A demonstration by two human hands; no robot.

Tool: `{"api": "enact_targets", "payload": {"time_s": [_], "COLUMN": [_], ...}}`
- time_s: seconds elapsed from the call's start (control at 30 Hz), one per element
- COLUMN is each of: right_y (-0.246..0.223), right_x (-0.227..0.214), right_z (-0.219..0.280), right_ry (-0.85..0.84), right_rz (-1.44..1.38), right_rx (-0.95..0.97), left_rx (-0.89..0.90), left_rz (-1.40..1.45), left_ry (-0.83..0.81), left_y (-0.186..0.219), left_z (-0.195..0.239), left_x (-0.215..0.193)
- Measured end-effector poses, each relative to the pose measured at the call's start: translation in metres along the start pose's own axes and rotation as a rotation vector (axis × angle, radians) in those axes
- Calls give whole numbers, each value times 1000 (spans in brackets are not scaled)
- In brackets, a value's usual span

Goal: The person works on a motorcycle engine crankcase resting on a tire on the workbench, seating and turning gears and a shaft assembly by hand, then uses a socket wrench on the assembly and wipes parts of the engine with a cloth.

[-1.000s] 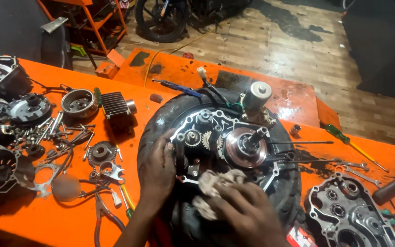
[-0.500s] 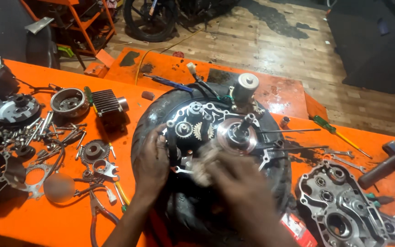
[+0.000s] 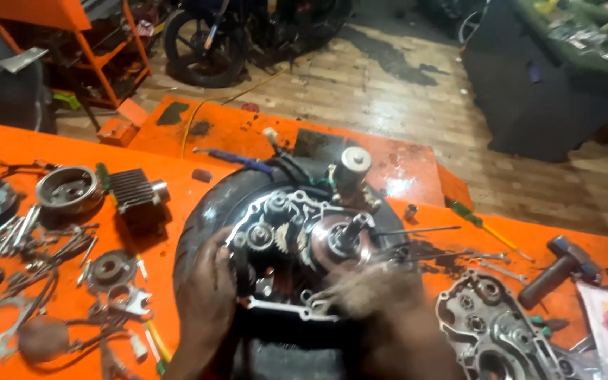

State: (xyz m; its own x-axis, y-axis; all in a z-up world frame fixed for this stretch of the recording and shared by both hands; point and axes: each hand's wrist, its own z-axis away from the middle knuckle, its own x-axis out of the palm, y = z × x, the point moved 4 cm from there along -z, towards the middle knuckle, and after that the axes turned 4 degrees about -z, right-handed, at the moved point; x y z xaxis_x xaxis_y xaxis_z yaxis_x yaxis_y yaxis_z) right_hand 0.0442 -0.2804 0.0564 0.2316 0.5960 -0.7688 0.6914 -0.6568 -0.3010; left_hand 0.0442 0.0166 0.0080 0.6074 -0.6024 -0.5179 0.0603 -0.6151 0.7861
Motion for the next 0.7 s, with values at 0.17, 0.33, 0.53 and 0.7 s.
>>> {"api": "enact_targets", "payload": {"time_s": [0.17, 0.33, 0.53, 0.7], "right_y": [29, 38, 46, 64], "right_x": [4, 5, 15, 11], "right_z": [3, 13, 25, 42], "right_ry": [-155, -81, 56, 188], "right_rz": [-60, -235, -444, -584], "right_rx": [1, 128, 199, 271], "left_rx": [-94, 9, 62, 2], "left_rz": [-87, -27, -70, -71], "left_ry": [-38, 13, 28, 17], "left_y": [2, -3, 2, 4], "left_z": [-2, 0, -4, -5], "left_x": [-1, -5, -6, -3]}}
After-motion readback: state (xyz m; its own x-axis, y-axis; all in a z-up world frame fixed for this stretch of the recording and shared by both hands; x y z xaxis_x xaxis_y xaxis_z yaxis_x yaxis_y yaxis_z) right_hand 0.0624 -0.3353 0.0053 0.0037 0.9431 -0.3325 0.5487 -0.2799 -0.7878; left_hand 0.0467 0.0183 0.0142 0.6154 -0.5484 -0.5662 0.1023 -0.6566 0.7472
